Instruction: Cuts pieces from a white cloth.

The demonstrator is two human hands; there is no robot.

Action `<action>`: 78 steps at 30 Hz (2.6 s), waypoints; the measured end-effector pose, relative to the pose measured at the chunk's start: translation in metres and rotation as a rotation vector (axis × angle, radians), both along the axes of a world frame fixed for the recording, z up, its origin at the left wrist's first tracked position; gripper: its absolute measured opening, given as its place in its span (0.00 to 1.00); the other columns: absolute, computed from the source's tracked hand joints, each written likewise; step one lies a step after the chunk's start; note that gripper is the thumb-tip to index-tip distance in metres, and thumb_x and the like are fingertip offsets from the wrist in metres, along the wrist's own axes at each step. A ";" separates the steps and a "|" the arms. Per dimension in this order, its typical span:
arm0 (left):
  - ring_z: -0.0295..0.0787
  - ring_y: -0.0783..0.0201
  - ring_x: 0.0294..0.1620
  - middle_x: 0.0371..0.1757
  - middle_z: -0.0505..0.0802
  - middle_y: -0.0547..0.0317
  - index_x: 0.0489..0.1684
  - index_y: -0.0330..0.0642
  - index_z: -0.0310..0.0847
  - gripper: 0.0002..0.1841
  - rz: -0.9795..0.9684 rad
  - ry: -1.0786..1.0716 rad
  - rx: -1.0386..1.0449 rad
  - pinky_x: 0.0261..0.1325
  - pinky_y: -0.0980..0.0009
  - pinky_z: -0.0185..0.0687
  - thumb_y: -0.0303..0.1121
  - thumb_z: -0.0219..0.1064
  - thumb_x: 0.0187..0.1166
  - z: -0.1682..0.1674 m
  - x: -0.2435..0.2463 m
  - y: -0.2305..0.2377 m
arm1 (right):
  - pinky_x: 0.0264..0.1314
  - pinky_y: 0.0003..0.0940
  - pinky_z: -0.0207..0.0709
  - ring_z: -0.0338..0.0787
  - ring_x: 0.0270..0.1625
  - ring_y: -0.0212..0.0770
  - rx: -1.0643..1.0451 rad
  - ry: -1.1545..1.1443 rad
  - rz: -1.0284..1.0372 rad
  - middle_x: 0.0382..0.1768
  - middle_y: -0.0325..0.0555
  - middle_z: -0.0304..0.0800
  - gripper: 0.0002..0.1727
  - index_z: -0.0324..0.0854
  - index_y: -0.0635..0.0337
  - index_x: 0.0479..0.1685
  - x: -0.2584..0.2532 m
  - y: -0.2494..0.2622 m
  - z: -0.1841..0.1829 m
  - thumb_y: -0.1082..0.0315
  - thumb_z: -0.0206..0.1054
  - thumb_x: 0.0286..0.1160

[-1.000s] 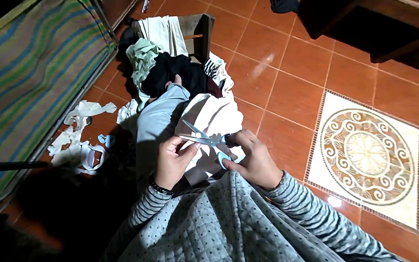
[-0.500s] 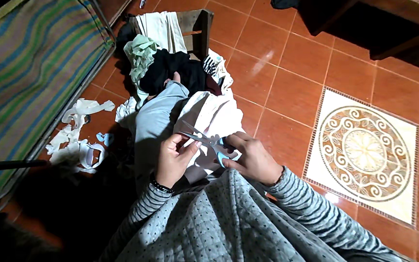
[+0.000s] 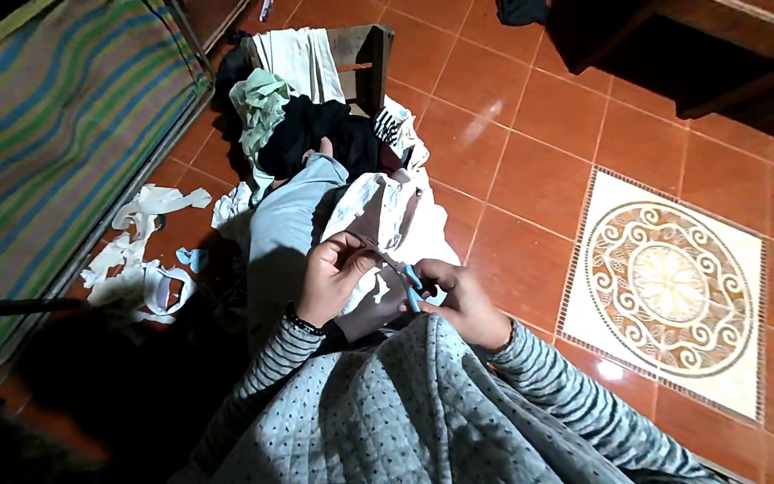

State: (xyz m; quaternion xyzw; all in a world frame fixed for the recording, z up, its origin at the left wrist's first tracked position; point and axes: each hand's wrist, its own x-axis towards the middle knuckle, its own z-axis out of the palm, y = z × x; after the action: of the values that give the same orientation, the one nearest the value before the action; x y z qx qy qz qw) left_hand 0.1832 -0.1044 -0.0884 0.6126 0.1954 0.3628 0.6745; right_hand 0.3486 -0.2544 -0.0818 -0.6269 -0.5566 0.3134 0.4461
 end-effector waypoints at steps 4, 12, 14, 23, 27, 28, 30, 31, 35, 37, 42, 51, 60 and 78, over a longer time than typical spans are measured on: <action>0.89 0.79 0.40 0.39 0.92 0.69 0.43 0.36 0.84 0.06 -0.024 -0.003 0.103 0.49 0.76 0.89 0.21 0.71 0.73 0.001 0.004 0.000 | 0.43 0.20 0.79 0.85 0.39 0.25 -0.064 -0.122 -0.033 0.36 0.42 0.87 0.23 0.84 0.65 0.41 0.002 0.001 0.005 0.50 0.76 0.67; 0.89 0.79 0.39 0.38 0.93 0.66 0.42 0.33 0.85 0.05 0.022 0.052 0.136 0.48 0.77 0.89 0.21 0.71 0.72 0.001 0.000 -0.002 | 0.35 0.19 0.76 0.82 0.32 0.23 -0.107 -0.121 -0.007 0.29 0.40 0.85 0.18 0.82 0.64 0.36 0.003 0.003 0.004 0.55 0.74 0.67; 0.88 0.79 0.38 0.37 0.93 0.67 0.41 0.33 0.85 0.05 0.028 0.044 0.125 0.46 0.77 0.88 0.21 0.71 0.72 0.000 0.001 -0.002 | 0.33 0.18 0.74 0.80 0.30 0.22 -0.126 -0.084 -0.008 0.27 0.38 0.83 0.15 0.82 0.64 0.34 0.002 0.004 0.003 0.58 0.73 0.67; 0.90 0.78 0.38 0.38 0.94 0.64 0.38 0.33 0.85 0.03 0.042 0.078 0.196 0.46 0.77 0.90 0.22 0.72 0.72 0.006 0.000 0.000 | 0.34 0.17 0.73 0.79 0.30 0.20 -0.244 0.004 0.009 0.28 0.34 0.81 0.20 0.80 0.60 0.36 0.000 0.009 0.006 0.53 0.79 0.64; 0.92 0.76 0.42 0.41 0.94 0.62 0.40 0.31 0.86 0.05 0.036 0.094 0.190 0.50 0.75 0.91 0.20 0.72 0.71 0.004 0.000 -0.003 | 0.31 0.15 0.72 0.77 0.28 0.17 -0.220 0.065 0.020 0.26 0.28 0.79 0.24 0.79 0.56 0.35 -0.002 0.010 0.003 0.46 0.80 0.61; 0.92 0.77 0.41 0.41 0.94 0.62 0.40 0.31 0.86 0.05 0.037 0.096 0.187 0.50 0.75 0.91 0.20 0.72 0.71 0.003 0.000 -0.003 | 0.31 0.15 0.70 0.76 0.28 0.17 -0.216 0.066 0.019 0.26 0.28 0.79 0.24 0.79 0.56 0.34 -0.002 0.011 0.003 0.46 0.80 0.61; 0.91 0.77 0.40 0.40 0.94 0.61 0.39 0.30 0.86 0.05 0.041 0.098 0.186 0.49 0.76 0.91 0.20 0.72 0.71 0.002 -0.001 -0.003 | 0.30 0.15 0.69 0.75 0.27 0.17 -0.212 0.047 0.019 0.25 0.28 0.77 0.23 0.78 0.57 0.33 0.000 0.011 0.002 0.48 0.80 0.62; 0.91 0.77 0.40 0.39 0.94 0.62 0.39 0.31 0.86 0.04 0.043 0.103 0.184 0.48 0.76 0.91 0.20 0.72 0.71 0.002 -0.002 -0.003 | 0.30 0.15 0.68 0.74 0.27 0.17 -0.206 0.037 0.020 0.24 0.28 0.77 0.23 0.78 0.57 0.32 0.002 0.011 0.002 0.48 0.79 0.63; 0.89 0.79 0.35 0.34 0.93 0.64 0.36 0.33 0.85 0.03 0.067 0.143 0.192 0.43 0.79 0.88 0.23 0.72 0.72 0.002 -0.002 -0.003 | 0.27 0.16 0.66 0.72 0.24 0.17 -0.190 0.029 0.005 0.22 0.27 0.75 0.24 0.78 0.56 0.30 0.004 0.011 -0.002 0.46 0.79 0.64; 0.88 0.79 0.34 0.33 0.92 0.65 0.36 0.35 0.85 0.02 0.070 0.147 0.183 0.42 0.79 0.87 0.23 0.72 0.72 0.003 -0.002 -0.004 | 0.26 0.16 0.64 0.71 0.23 0.17 -0.186 0.036 0.007 0.21 0.27 0.75 0.23 0.78 0.56 0.29 0.004 0.011 -0.003 0.46 0.79 0.65; 0.91 0.77 0.40 0.39 0.94 0.61 0.39 0.31 0.86 0.05 0.037 0.121 0.188 0.49 0.75 0.90 0.22 0.73 0.71 0.004 -0.002 -0.004 | 0.37 0.16 0.73 0.78 0.34 0.18 -0.199 0.075 0.045 0.32 0.32 0.81 0.23 0.80 0.60 0.40 0.002 0.011 -0.002 0.48 0.78 0.66; 0.89 0.79 0.37 0.36 0.93 0.64 0.37 0.33 0.86 0.03 0.045 0.155 0.187 0.45 0.78 0.89 0.23 0.72 0.71 0.005 -0.003 -0.004 | 0.29 0.15 0.67 0.74 0.26 0.17 -0.155 0.099 0.042 0.24 0.27 0.77 0.26 0.78 0.56 0.32 0.002 0.012 -0.008 0.42 0.79 0.64; 0.90 0.76 0.37 0.39 0.95 0.63 0.45 0.34 0.87 0.09 -0.035 0.112 0.062 0.46 0.77 0.89 0.22 0.76 0.70 0.009 -0.017 -0.001 | 0.45 0.21 0.83 0.87 0.45 0.22 -0.003 0.241 -0.056 0.45 0.31 0.88 0.33 0.79 0.60 0.51 0.007 0.012 -0.022 0.37 0.74 0.68; 0.90 0.64 0.50 0.51 0.92 0.48 0.65 0.34 0.81 0.19 -0.366 0.819 -0.473 0.59 0.62 0.85 0.40 0.57 0.92 -0.033 0.026 0.030 | 0.53 0.47 0.86 0.92 0.46 0.55 -0.121 -0.342 0.016 0.41 0.60 0.90 0.15 0.86 0.69 0.42 0.018 -0.026 -0.031 0.77 0.75 0.52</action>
State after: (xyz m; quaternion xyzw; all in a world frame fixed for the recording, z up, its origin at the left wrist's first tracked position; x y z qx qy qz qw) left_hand 0.2095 -0.0740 -0.1210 0.5593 0.4102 -0.0856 0.7153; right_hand 0.3668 -0.2803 -0.1124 -0.6925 -0.6093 0.2387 0.3039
